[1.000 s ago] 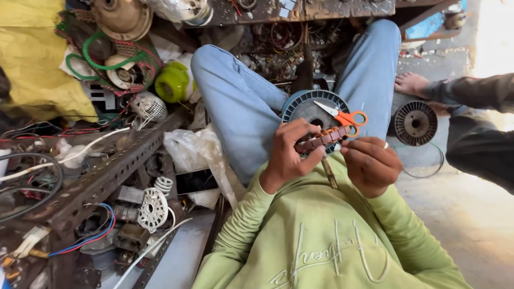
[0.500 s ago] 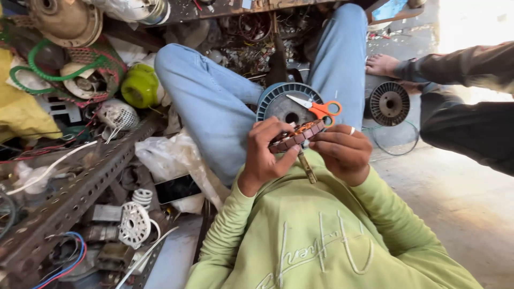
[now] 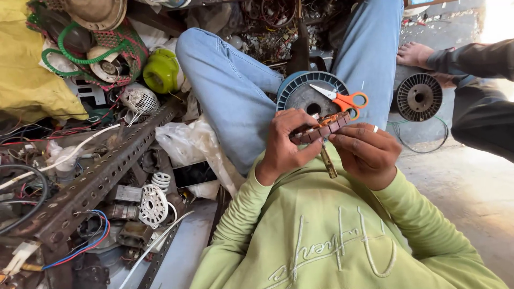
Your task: Repairing a copper-wound motor stator by cutting and connecting wires.
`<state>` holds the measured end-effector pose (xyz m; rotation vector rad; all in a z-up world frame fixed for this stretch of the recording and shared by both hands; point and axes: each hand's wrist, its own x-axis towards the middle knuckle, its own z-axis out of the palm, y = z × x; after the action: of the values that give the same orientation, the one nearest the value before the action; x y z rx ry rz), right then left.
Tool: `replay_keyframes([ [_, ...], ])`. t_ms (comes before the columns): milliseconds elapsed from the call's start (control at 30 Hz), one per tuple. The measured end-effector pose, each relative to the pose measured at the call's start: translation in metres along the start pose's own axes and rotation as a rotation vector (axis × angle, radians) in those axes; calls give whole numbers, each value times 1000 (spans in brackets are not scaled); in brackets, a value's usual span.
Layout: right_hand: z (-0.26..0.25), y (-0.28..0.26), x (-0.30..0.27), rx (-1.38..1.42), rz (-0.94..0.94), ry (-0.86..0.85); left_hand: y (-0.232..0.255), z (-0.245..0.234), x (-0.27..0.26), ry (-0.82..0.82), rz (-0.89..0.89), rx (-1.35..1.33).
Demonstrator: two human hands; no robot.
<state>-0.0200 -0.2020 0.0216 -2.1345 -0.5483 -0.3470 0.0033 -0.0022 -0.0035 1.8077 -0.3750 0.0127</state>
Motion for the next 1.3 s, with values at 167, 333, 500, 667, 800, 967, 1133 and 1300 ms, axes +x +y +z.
replay_keyframes([
  [167,0,1,5,-38,-44,-39,-3,-2,4,25,-16,-98],
  [333,1,-2,5,-28,-51,-47,-4,-3,3,10,-10,-81],
  [500,0,-6,10,-33,-24,-74,-6,-2,2,12,-34,-95],
  [667,-2,-6,9,-86,-65,-109,2,0,1,47,53,-23],
  [800,-5,-5,7,-139,-109,-188,2,0,1,55,59,12],
  [967,-11,-10,14,-164,-201,-282,-4,-1,-3,45,1,-34],
  [1133,-2,-6,3,-133,-128,-212,1,-5,-1,29,-13,-43],
  [1300,4,2,-6,-190,-157,-185,-4,-12,6,-55,13,-55],
])
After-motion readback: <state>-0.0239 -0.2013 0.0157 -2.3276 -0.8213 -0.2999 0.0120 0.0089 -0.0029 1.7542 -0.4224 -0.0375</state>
